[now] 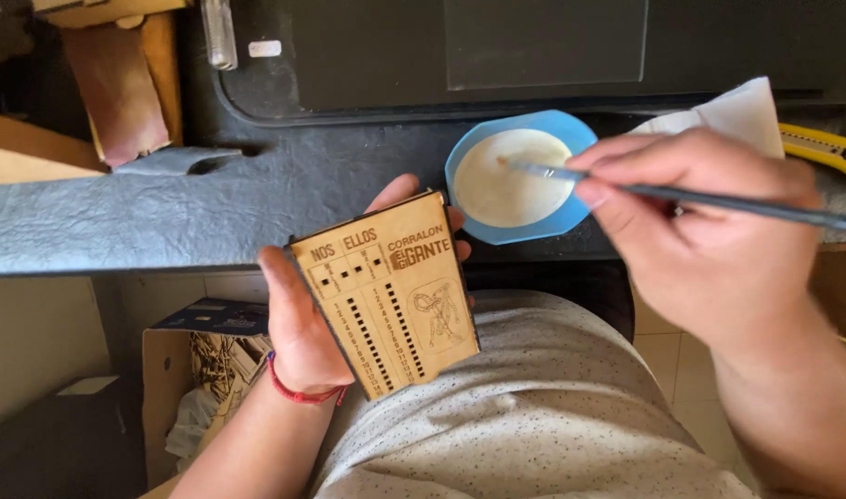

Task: Applying varnish to a laser-cut wooden box using a paintbrush to provide a finish.

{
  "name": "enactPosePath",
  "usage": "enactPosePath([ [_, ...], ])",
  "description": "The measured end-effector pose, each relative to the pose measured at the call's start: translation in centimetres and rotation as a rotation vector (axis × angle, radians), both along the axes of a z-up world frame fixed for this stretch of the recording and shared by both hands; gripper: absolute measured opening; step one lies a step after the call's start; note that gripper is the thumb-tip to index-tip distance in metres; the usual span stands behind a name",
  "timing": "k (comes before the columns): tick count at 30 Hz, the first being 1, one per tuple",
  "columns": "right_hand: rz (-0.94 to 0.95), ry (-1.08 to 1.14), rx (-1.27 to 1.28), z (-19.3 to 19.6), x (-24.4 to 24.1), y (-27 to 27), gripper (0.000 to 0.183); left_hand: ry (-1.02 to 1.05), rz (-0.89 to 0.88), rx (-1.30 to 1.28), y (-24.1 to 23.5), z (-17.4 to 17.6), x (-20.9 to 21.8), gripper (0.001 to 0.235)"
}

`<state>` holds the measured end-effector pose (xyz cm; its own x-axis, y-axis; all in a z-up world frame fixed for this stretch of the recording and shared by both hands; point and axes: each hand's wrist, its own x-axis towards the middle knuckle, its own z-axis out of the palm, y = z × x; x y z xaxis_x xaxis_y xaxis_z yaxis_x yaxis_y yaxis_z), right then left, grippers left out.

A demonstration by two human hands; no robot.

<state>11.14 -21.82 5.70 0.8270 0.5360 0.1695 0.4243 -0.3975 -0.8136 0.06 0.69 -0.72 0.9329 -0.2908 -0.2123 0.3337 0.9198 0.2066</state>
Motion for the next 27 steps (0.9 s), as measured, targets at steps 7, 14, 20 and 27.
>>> enactPosePath([
  [7, 0.100, 0.002, -0.087, 0.6, -0.5, 0.5, 0.005, -0.024, -0.003, 0.027, -0.3, 0.1, 0.0, 0.100],
  [14, -0.083, -0.081, -0.170, 0.5, 0.1, -3.0, 0.008, -0.021, 0.001, 0.008, -0.4, -0.1, -0.1, 0.101],
  [20, 0.091, -0.178, -0.104, -0.8, -0.8, -1.0, 0.010, 0.006, -0.010, -0.010, -0.3, 0.0, 0.0, 0.101],
  [27, 0.009, 0.005, -0.092, 1.5, 0.4, -2.3, 0.007, 0.038, -0.017, -0.041, -0.2, 0.0, 0.0, 0.100],
])
